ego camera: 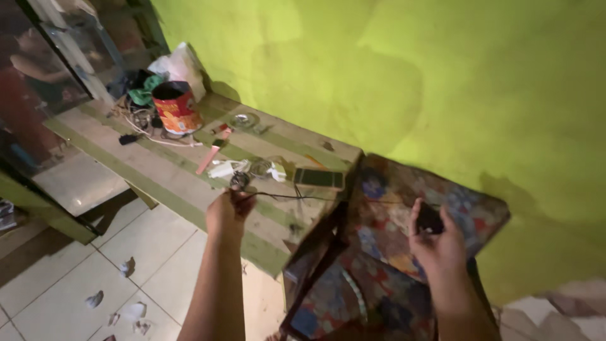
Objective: The person organizes small electronic items on a wooden table. They coil a white charging cable and place it on the table, then pick up a black computer mouse, coil its cable, and set it down. Finally, they handle a small black power adapter, wrapping its cable and placing it on the table.
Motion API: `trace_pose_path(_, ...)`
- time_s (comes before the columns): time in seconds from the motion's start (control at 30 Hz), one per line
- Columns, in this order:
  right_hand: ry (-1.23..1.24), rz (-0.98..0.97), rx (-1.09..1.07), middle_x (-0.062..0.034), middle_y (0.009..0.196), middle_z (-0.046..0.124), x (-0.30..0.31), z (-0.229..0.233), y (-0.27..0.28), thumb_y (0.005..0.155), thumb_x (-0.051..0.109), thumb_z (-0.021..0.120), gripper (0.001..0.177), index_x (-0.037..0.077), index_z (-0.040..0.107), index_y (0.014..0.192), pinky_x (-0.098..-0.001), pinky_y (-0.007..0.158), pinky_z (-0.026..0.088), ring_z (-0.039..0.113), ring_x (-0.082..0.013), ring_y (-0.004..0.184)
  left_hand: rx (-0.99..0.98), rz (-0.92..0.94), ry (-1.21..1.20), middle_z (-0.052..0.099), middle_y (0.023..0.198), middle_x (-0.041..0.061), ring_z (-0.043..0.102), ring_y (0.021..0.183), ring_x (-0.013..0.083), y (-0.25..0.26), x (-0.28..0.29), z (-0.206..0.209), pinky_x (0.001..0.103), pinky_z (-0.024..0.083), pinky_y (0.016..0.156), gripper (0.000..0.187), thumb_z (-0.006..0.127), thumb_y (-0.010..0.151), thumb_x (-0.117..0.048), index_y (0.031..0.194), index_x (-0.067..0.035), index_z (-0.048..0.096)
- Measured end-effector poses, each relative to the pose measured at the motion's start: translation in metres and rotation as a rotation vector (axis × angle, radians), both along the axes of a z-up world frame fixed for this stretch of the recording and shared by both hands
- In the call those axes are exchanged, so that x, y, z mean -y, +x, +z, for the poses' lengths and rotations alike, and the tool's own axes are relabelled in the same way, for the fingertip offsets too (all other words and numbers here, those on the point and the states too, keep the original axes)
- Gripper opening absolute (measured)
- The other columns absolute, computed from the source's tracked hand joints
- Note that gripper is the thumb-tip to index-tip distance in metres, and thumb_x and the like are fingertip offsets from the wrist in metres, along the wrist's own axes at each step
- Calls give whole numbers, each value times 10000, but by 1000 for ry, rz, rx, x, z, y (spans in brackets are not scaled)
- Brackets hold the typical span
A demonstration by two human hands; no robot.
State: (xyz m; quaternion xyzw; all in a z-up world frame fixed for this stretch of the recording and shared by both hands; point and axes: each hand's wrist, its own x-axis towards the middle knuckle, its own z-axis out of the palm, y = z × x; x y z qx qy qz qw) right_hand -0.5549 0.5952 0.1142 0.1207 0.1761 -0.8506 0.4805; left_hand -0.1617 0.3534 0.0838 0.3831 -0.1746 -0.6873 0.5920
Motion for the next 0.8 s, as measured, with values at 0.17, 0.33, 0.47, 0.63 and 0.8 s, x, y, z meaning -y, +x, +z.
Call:
trace_pose_path(0.17, -4, -195, -142, -198, 1278, 644, -61, -17, -60, 1065, 265, 624, 398, 14, 519, 1355, -421, 927, 604, 725, -315, 1104, 215, 83, -118, 512, 681, 47, 489, 608, 223, -1, -67, 19, 364, 433, 563, 248, 712, 1013, -248, 909, -35, 639)
trace_pose_path(0.33, 256, -381, -412, -77, 1166, 698, -99, -15, -102, 1019, 228, 631, 235, 123, 582, 1224, -468, 920, 595, 729, -252, 1022, 1159, 370, -376, 644, 680, 103, 621, 614, 268, -2, -116, 41, 356, 484, 585, 368, 814, 903, -332, 866, 13, 691)
trace_pose_path(0.47, 492, -372, -702, -25, 1130, 704, -116, -22, -116, 993, 202, 713, 236, 121, 612, 1190, -403, 903, 599, 719, -184, 1013, 598, 101, -292, 711, 845, 119, 691, 707, 265, -4, -126, 53, 378, 576, 671, 417, 679, 984, -384, 1079, 22, 671)
trace_pose_path(0.63, 637, -323, -935, -22, 1088, 661, -124, -39, -103, 984, 233, 758, 263, 109, 612, 1164, -324, 717, 541, 653, -147, 950, 112, -373, -116, 727, 1056, 195, 690, 896, 337, -25, -128, 58, 454, 562, 885, 721, 273, 1040, -594, 1300, 4, 580)
trace_pose_path(0.8, 787, -383, -823, -20, 1072, 664, -136, -45, -112, 935, 240, 779, 306, 113, 613, 1158, -293, 666, 572, 668, -155, 911, 48, -537, -403, 553, 1472, 155, 566, 1293, 341, -23, -143, 76, 501, 434, 1140, 593, 372, 940, -86, 1522, 23, 397)
